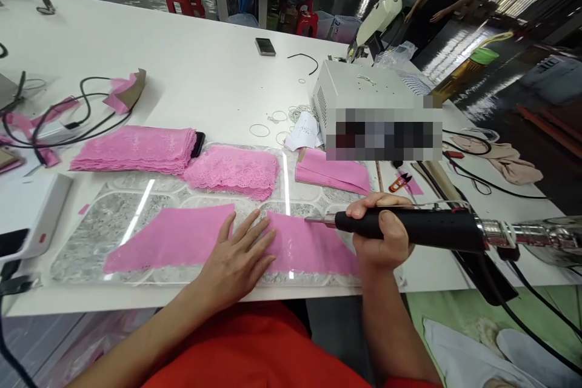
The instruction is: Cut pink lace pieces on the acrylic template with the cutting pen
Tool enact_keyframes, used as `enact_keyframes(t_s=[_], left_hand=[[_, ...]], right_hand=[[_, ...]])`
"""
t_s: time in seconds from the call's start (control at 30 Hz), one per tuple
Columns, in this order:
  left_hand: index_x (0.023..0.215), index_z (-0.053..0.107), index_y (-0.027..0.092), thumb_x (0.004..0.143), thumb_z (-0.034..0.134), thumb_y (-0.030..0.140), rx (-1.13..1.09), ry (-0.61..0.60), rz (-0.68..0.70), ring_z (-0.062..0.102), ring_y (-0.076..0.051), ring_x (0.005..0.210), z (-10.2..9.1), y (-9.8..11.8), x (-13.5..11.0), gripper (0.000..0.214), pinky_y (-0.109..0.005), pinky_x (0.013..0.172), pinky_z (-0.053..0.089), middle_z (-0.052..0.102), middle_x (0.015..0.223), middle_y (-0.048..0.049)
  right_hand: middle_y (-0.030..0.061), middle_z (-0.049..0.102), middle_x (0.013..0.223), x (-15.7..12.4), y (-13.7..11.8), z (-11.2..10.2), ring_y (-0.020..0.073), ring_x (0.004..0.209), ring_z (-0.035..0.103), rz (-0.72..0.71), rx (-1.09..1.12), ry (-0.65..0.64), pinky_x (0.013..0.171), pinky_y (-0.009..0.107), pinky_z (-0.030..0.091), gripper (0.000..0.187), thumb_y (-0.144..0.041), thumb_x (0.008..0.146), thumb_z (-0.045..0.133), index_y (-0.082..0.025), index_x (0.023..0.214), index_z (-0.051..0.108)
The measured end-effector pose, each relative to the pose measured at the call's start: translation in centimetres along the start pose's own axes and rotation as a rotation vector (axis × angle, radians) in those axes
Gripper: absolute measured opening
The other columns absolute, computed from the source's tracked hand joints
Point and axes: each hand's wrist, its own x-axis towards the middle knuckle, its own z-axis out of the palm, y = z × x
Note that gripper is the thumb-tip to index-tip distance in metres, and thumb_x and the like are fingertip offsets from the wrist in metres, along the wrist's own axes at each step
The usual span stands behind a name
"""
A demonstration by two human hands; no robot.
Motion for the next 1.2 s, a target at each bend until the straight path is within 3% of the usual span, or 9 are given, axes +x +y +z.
enact_keyframes(t_s=[0.17,0.33,0.83,1.2], left_hand=[[0.122,0.06,0.019,0.094,0.049,0.024,-0.019,0.018,0.0,0.042,-0.027,0.136,0.0,-0.1,0.1,0.03,-0.051,0.117,0.018,0.058,0.134,-0.0077],[0.12,0.062,0.019,0.095,0.048,0.024,-0.027,0.026,0.012,0.043,-0.028,0.134,0.1,-0.1,0.2,0.029,-0.051,0.117,0.017,0.058,0.134,-0.0078],[0.122,0.061,0.019,0.096,0.048,0.026,-0.065,0.043,0.007,0.044,-0.029,0.134,-0.1,0.0,0.5,0.03,-0.053,0.116,0.019,0.061,0.131,-0.0084],[0.122,0.061,0.019,0.096,0.049,0.026,-0.085,0.049,0.01,0.045,-0.031,0.133,0.0,-0.1,0.5,0.03,-0.053,0.115,0.019,0.061,0.13,-0.0092]], right_hand=[[-0.003,0.055,0.067,0.9,-1.1,-1.7,0.0093,0.048,0.053,-0.049,-0.018,0.123,0.047,0.027,0.046,0.008,-0.023,0.065,0.052,-0.019,0.071,0.055],[-0.0026,0.054,0.067,1.0,-1.6,-3.4,0.0088,0.047,0.051,-0.084,-0.066,0.153,0.048,0.027,0.047,0.007,-0.022,0.065,0.051,-0.018,0.07,0.053],[-0.004,0.055,0.069,0.9,-0.8,-3.3,0.0101,0.049,0.054,-0.074,-0.092,0.096,0.051,0.03,0.049,0.007,-0.025,0.069,0.056,-0.02,0.073,0.053],[-0.0019,0.057,0.066,0.2,-3.2,-5.2,0.0099,0.047,0.053,-0.079,-0.097,0.163,0.044,0.028,0.047,0.012,-0.025,0.063,0.053,-0.018,0.072,0.058]])
